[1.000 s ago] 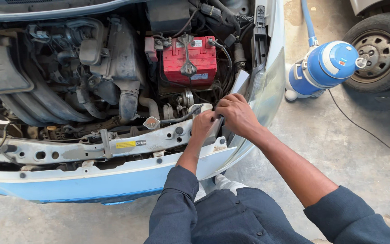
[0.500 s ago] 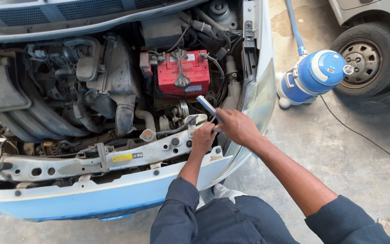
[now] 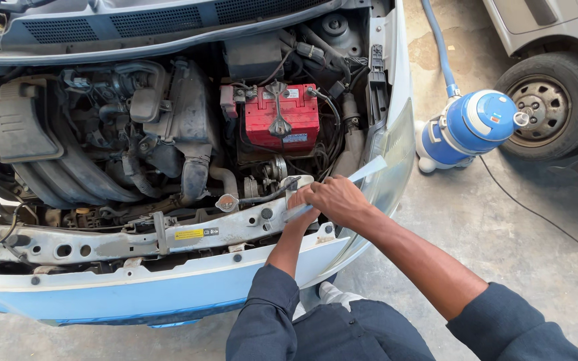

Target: The person uses a socket wrench to loosen and remove bolts from various components within the car's engine bay, including the radiator support and engine block areas.

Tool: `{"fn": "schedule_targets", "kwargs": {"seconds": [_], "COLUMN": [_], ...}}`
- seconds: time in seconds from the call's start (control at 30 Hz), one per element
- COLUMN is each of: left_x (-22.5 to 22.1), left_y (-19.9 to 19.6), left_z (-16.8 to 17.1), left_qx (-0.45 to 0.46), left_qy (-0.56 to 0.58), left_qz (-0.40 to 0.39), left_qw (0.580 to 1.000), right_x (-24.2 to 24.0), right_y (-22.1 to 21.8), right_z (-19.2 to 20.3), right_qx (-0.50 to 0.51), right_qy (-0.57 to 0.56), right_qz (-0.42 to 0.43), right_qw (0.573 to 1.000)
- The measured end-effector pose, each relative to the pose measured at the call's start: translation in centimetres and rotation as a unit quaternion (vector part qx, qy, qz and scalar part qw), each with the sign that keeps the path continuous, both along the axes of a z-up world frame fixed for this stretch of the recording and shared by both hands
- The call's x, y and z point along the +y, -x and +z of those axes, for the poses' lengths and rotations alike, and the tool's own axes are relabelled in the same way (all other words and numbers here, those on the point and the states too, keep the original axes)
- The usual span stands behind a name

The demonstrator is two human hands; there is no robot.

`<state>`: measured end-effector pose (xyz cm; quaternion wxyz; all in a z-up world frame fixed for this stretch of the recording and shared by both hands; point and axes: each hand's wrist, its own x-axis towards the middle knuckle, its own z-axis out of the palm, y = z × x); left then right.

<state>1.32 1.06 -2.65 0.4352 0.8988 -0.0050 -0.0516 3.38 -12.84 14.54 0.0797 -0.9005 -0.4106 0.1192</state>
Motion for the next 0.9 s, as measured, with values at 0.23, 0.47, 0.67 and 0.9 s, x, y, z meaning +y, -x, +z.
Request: {"fn": "schedule_targets", "kwargs": {"seconds": [0.23, 0.47, 0.67, 0.9], "left_x": [0.2, -0.6, -0.5, -1.0], "left_y": [1.0, 0.8, 0.2, 0.2], "left_z": [0.5, 1.0, -1.8, 1.1], "left_qx": [-0.124, -0.02, -0.064, 0.003], "left_qy": [-0.024, -0.057, -0.113, -0.083], "left_qz": [0.024, 0.043, -0.006, 0.033], "left_qw": [0.992, 0.997, 0.992, 0.996], "right_x": [-0.1, 1.0, 0.6, -1.1], "right_y": [0.8, -0.4, 0.1, 1.0], "right_z": [2.8, 3.1, 2.4, 2.4], "right_qx": [-0.098, 0.123, 0.123, -0.046], "right_qy": [-0.235, -0.123, -0.073, -0.218], "right_qz": [-0.111, -0.308, -0.176, -0.198], "right_qw": [0.96, 0.935, 0.974, 0.955]}}
